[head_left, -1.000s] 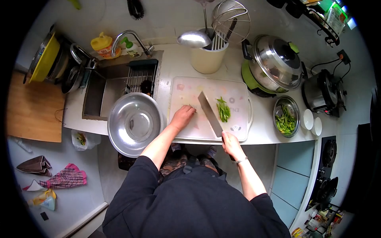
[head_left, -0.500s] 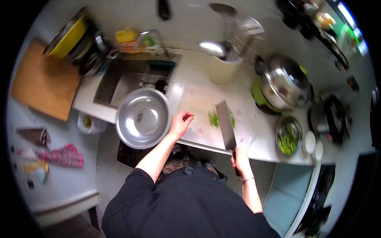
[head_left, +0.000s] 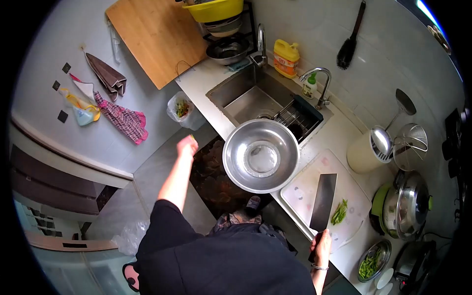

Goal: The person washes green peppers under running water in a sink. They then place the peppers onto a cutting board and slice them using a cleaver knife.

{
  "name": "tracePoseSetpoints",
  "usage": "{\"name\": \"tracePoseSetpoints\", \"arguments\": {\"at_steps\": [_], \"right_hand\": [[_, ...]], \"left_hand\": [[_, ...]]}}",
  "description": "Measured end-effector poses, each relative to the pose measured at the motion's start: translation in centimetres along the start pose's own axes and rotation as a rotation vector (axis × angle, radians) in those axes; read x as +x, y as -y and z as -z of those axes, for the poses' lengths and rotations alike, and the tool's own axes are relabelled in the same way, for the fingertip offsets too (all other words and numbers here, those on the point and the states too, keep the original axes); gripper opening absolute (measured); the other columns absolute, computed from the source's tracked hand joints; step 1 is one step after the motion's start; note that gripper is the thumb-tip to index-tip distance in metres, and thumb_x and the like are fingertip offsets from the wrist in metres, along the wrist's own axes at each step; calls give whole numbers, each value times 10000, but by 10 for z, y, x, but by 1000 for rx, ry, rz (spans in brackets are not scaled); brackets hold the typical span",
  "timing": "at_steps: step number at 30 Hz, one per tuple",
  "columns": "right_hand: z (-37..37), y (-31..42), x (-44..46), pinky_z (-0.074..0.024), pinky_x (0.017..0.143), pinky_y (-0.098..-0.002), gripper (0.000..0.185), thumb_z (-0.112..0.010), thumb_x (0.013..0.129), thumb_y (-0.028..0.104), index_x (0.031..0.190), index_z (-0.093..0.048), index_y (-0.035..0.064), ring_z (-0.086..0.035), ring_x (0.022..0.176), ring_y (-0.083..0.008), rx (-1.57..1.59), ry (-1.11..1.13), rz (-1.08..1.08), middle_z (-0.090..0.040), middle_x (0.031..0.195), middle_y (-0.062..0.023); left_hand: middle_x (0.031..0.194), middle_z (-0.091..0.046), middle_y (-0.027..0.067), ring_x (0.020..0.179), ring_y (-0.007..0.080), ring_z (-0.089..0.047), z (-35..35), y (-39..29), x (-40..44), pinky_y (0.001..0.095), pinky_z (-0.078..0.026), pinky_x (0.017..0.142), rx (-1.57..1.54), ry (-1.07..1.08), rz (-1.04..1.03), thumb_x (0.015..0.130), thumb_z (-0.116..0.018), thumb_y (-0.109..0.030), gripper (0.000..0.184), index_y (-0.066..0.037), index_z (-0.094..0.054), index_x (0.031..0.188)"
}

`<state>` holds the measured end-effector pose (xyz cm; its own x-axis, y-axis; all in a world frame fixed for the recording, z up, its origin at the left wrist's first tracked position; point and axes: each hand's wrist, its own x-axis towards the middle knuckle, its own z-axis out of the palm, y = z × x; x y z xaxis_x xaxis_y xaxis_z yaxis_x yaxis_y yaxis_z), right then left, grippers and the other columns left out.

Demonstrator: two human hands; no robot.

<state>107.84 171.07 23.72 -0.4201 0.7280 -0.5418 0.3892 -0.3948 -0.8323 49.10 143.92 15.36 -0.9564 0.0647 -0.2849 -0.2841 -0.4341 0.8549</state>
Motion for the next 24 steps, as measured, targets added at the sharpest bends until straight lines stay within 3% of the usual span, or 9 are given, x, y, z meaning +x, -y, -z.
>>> {"name": "tracePoseSetpoints", "arguments": {"at_steps": [1, 3, 4, 6, 8, 9, 14, 19, 24], "right_hand": [[-4, 2, 4, -335, 342, -261, 560, -293, 960, 540, 678, -436, 78, -399, 356, -122, -10, -14, -1, -429, 480, -28], [-18, 13, 4, -334, 340, -253, 554, -285, 975, 508, 660, -436, 79, -408, 358, -116, -21, -40, -6, -440, 484, -27], [-22, 16, 3, -334, 340, -253, 554, -285, 975, 508, 660, -436, 79, -408, 358, -116, -23, -41, -12, -440, 484, -27], [-29, 19, 6, -334, 341, -251, 545, -296, 972, 512, 671, -437, 80, -408, 359, -115, -14, -23, 21, -440, 488, -23], [-32, 9, 11, -335, 344, -257, 558, -301, 956, 547, 697, -443, 74, -399, 360, -120, 7, -29, 20, -434, 490, -26], [-31, 4, 10, -336, 346, -262, 576, -305, 940, 582, 723, -450, 68, -391, 361, -125, 28, -33, 24, -428, 493, -28], [-8, -6, 2, -362, 387, -236, 130, -575, 888, 121, 820, -479, 67, -423, 421, -94, -221, -246, 168, -451, 567, 0], [34, 11, -34, -405, 427, -249, 140, -615, 851, 79, 849, -477, 52, -439, 445, -93, 292, -391, 137, -469, 608, -8], [79, -38, -54, -405, 409, -256, 166, -640, 821, 78, 830, -475, 66, -426, 433, -89, 556, -335, 31, -453, 601, -1]], "left_hand": [[624, -499, 62, 459, 182, -476, -8, -27, 40, 297, -394, 388, -7, -85, -34, 845, -567, -44, 105, -17, -532, 750], [751, -551, 89, 519, 166, -503, -20, -82, 82, 295, -428, 437, 482, -240, -193, 859, -582, -77, 269, 17, -525, 1105], [807, -572, 97, 563, 161, -525, -21, -98, 97, 290, -454, 473, 339, -404, -186, 864, -587, -89, 410, 13, -479, 1246], [873, -606, 106, 680, 198, -581, 0, -114, 132, 297, -529, 646, 470, -458, -157, 878, -602, -134, 571, -30, -338, 1374], [961, -618, 117, 709, 191, -600, 0, -97, 132, 292, -538, 662, 436, -486, -200, 873, -607, -130, 478, -16, -434, 1304], [951, -618, 112, 707, 184, -600, -8, -88, 114, 286, -535, 646, 406, -375, -162, 871, -606, -119, 437, -15, -468, 1272], [964, -607, 75, 756, 138, -592, -87, -34, 35, 252, -520, 647, 420, 139, -152, 866, -605, -72, 348, -25, -533, 1203], [1004, -586, 65, 786, 99, -593, -227, 19, -116, 225, -514, 685, 479, 781, -81, 890, -590, -94, 368, -23, -507, 1241], [947, -629, 88, 765, 130, -615, -267, 142, -264, 243, -506, 685, 861, 1335, 458, 835, -649, -147, 533, 62, -456, 1285]]}}
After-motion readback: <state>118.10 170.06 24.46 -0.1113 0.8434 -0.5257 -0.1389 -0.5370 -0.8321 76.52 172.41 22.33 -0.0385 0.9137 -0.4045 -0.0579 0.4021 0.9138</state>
